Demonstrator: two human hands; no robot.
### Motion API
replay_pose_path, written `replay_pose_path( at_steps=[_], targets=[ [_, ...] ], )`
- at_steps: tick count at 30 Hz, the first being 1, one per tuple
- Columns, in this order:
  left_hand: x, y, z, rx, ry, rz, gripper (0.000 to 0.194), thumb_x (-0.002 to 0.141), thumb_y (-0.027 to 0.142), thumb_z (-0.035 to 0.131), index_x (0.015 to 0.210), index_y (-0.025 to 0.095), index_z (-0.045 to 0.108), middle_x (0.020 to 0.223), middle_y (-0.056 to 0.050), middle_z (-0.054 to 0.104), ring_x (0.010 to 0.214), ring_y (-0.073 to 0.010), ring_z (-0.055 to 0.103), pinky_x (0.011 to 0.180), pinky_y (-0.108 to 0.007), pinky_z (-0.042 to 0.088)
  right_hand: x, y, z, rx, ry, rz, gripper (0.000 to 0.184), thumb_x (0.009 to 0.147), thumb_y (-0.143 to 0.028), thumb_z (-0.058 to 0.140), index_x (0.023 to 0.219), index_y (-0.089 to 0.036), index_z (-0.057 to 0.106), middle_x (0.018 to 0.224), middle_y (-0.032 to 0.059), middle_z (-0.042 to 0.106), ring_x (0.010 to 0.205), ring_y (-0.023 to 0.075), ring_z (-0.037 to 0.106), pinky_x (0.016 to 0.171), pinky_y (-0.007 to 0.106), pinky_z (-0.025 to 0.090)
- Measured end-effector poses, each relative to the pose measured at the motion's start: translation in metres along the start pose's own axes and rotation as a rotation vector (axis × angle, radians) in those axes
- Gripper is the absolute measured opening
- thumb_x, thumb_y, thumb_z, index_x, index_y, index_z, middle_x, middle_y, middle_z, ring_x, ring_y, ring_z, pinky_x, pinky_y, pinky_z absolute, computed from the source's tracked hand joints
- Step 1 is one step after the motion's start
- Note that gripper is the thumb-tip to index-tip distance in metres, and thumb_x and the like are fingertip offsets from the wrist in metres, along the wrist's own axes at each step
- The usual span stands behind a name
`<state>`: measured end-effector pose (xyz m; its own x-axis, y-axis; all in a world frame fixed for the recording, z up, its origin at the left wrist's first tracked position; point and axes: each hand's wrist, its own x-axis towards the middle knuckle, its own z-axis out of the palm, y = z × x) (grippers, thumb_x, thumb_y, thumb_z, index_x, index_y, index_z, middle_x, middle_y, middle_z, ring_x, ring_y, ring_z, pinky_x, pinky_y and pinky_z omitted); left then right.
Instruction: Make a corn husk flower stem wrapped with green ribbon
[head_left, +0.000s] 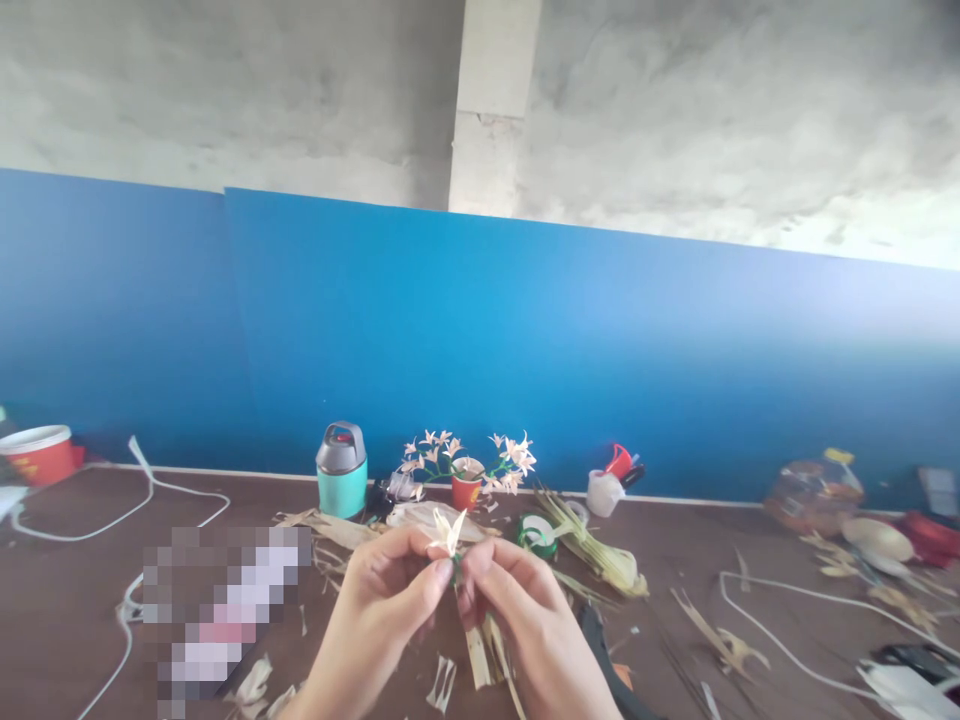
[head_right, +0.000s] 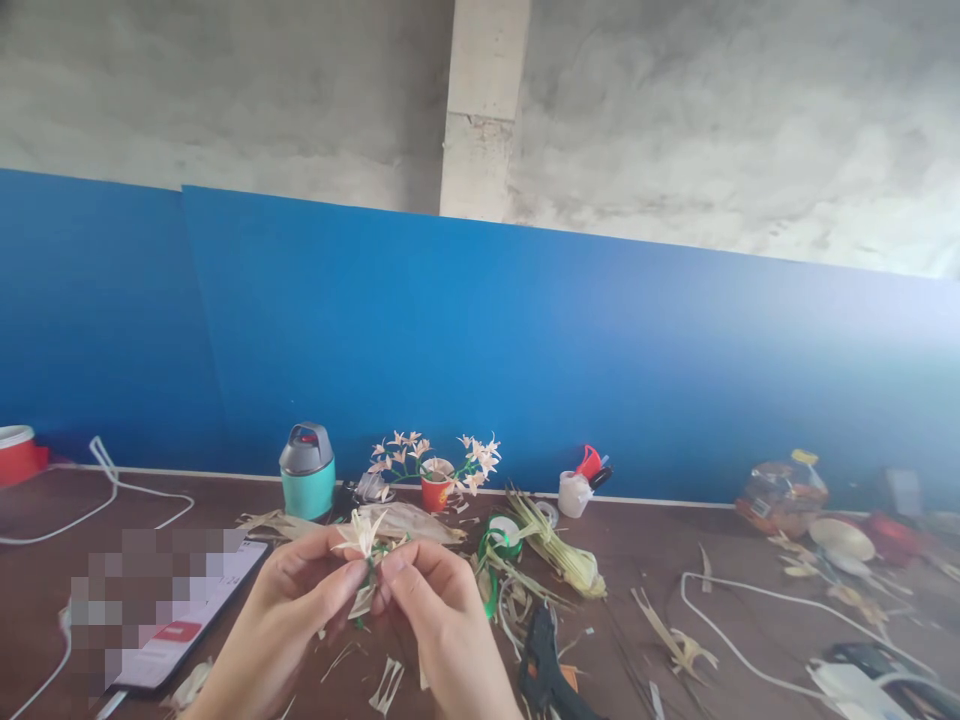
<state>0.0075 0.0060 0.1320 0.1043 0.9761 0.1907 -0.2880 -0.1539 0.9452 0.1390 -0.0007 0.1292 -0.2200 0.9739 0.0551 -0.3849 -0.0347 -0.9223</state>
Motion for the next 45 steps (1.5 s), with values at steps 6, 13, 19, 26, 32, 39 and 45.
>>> replay_pose_path(
  at_steps=[6, 13, 19, 26, 32, 39, 45],
  targets=[
    [-0.002, 0.000, 0.001, -0.036, -0.037, -0.008, 0.013, 0.071, 0.026, 0.066, 0.064, 0.018, 0.059, 0.046, 0.003, 0.057, 0.035, -0.0042, 0.038, 0.036, -0.015, 0.028, 0.004, 0.004, -0.001, 0.171, -0.074, 0.132, 0.028, 0.068, -0.037, 0.075, 0.063, -0.013, 0.060, 0.055, -0.0020, 0.051, 0.045, 0.0067, 0.043, 0.044, 0.018, 0.032],
    [-0.002, -0.005, 0.000, -0.034, 0.003, 0.033, 0.009, 0.069, 0.023, 0.067, 0.063, 0.018, 0.062, 0.048, 0.004, 0.054, 0.040, -0.0055, 0.040, 0.038, -0.015, 0.030, 0.004, 0.005, -0.001, 0.191, -0.078, 0.108, 0.027, 0.068, -0.033, 0.075, 0.058, -0.013, 0.058, 0.052, -0.0028, 0.050, 0.041, 0.0040, 0.037, 0.041, 0.018, 0.023],
    [-0.004, -0.006, 0.004, 0.011, 0.073, 0.090, 0.012, 0.070, 0.023, 0.066, 0.061, 0.016, 0.062, 0.057, 0.002, 0.054, 0.052, -0.0099, 0.048, 0.050, -0.019, 0.041, 0.002, 0.009, 0.002, 0.055, 0.080, -0.070, 0.028, 0.066, -0.034, 0.078, 0.063, -0.014, 0.059, 0.054, -0.0032, 0.051, 0.047, 0.0052, 0.040, 0.047, 0.016, 0.031],
    [-0.003, -0.006, 0.002, 0.028, 0.076, 0.104, 0.015, 0.072, 0.025, 0.064, 0.061, 0.017, 0.059, 0.058, 0.002, 0.053, 0.053, -0.0100, 0.045, 0.050, -0.019, 0.040, 0.003, 0.009, -0.002, -0.091, 0.034, -0.112, 0.029, 0.073, -0.041, 0.071, 0.070, -0.015, 0.059, 0.061, -0.0012, 0.053, 0.050, 0.0068, 0.041, 0.048, 0.018, 0.035],
    [-0.001, -0.007, 0.000, 0.120, 0.065, 0.144, 0.014, 0.070, 0.027, 0.065, 0.062, 0.016, 0.062, 0.061, 0.001, 0.055, 0.058, -0.0120, 0.047, 0.055, -0.021, 0.040, -0.002, 0.007, -0.001, -0.349, 0.169, -0.269, 0.018, 0.076, -0.031, 0.064, 0.067, -0.016, 0.060, 0.058, 0.0000, 0.055, 0.052, 0.0102, 0.045, 0.048, 0.020, 0.037],
    [0.001, -0.013, -0.002, 0.207, 0.098, 0.056, 0.018, 0.071, 0.031, 0.064, 0.061, 0.017, 0.059, 0.062, 0.001, 0.054, 0.062, -0.0142, 0.047, 0.059, -0.023, 0.040, -0.002, 0.012, 0.001, -0.916, 0.268, -0.829, 0.012, 0.077, -0.010, 0.053, 0.069, -0.019, 0.056, 0.061, -0.0008, 0.056, 0.053, 0.0121, 0.050, 0.051, 0.022, 0.039],
    [-0.001, -0.012, 0.004, 0.022, 0.101, -0.078, 0.022, 0.070, 0.036, 0.067, 0.063, 0.017, 0.059, 0.063, 0.002, 0.055, 0.062, -0.0135, 0.050, 0.058, -0.021, 0.039, 0.004, 0.017, -0.001, -1.127, 0.319, -0.923, 0.016, 0.078, -0.007, 0.052, 0.071, -0.020, 0.057, 0.062, 0.0009, 0.058, 0.055, 0.0142, 0.053, 0.053, 0.024, 0.038]
  ],
)
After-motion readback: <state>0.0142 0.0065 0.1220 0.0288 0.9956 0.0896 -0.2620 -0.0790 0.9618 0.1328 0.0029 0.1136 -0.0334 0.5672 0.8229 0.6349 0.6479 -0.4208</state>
